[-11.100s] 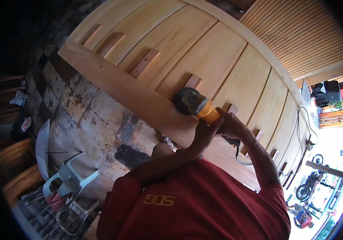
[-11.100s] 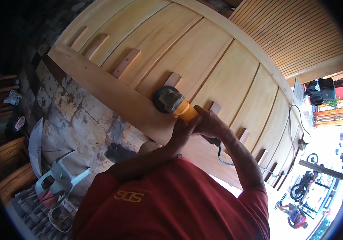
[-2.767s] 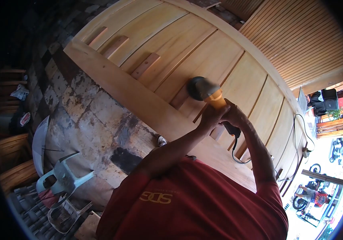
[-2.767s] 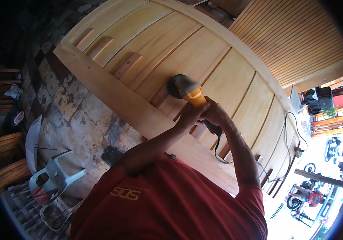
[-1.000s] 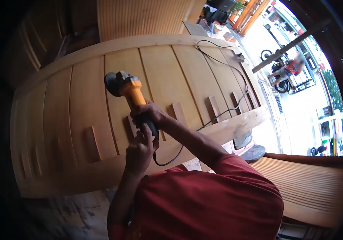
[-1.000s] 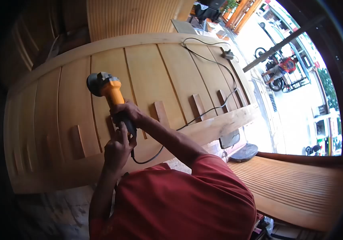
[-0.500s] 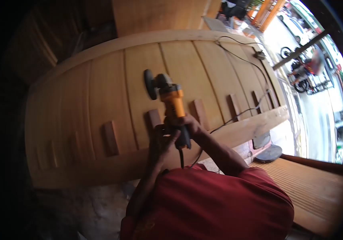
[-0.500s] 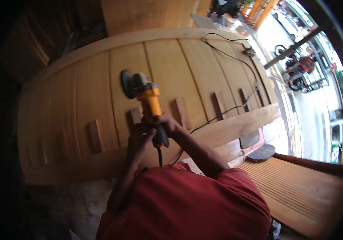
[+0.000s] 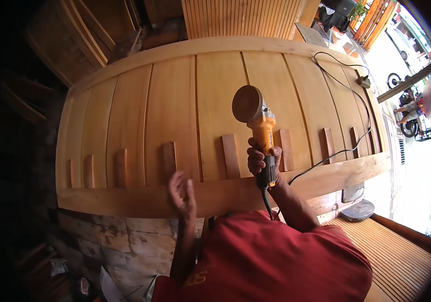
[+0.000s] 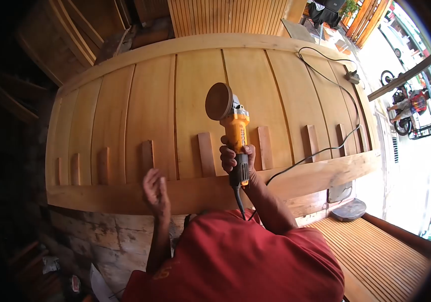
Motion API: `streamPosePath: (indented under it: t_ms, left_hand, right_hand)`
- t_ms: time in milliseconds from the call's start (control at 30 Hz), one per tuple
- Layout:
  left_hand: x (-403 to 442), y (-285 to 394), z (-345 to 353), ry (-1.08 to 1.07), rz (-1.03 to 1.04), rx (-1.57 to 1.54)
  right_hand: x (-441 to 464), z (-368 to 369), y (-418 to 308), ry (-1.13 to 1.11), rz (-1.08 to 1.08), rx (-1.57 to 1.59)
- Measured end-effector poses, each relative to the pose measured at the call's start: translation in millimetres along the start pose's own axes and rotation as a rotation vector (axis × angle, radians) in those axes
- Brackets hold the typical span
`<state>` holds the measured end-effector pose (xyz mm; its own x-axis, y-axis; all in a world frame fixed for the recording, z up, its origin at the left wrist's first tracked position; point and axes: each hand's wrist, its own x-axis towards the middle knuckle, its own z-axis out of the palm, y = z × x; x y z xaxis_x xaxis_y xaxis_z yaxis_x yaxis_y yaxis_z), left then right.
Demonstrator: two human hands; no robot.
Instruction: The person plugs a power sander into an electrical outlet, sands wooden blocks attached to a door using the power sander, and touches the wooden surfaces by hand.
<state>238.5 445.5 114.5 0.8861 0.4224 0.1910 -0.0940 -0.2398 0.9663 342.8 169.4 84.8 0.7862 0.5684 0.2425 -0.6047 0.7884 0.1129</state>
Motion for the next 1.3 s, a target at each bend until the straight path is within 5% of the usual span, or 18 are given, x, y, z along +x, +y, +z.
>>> streamPosePath:
  t_ms: [267,467,900,1067,1300]
  left_hand:
    - [53,-20,-124,0.364,0.185,0.789]
    - [78,-96,-183,0.379,0.033,0.962]
    - [80,-119,-192,0.325,0.037,1.208]
    - [59,-62,-131,0.128,0.266,0.869]
    - [65,-32,-41,-0.356,0.366,1.098]
  right_hand:
    - [3,-6,-3,-0.051,0.015,0.118]
    - [5,0,3,-0.044,-0.089,0.128]
    - [11,3,10,-0.07,-0.166,0.053]
    - [10,1,7,-0.064,-0.149,0.066]
    - [12,-4,3,-0.112,-0.128,0.08]
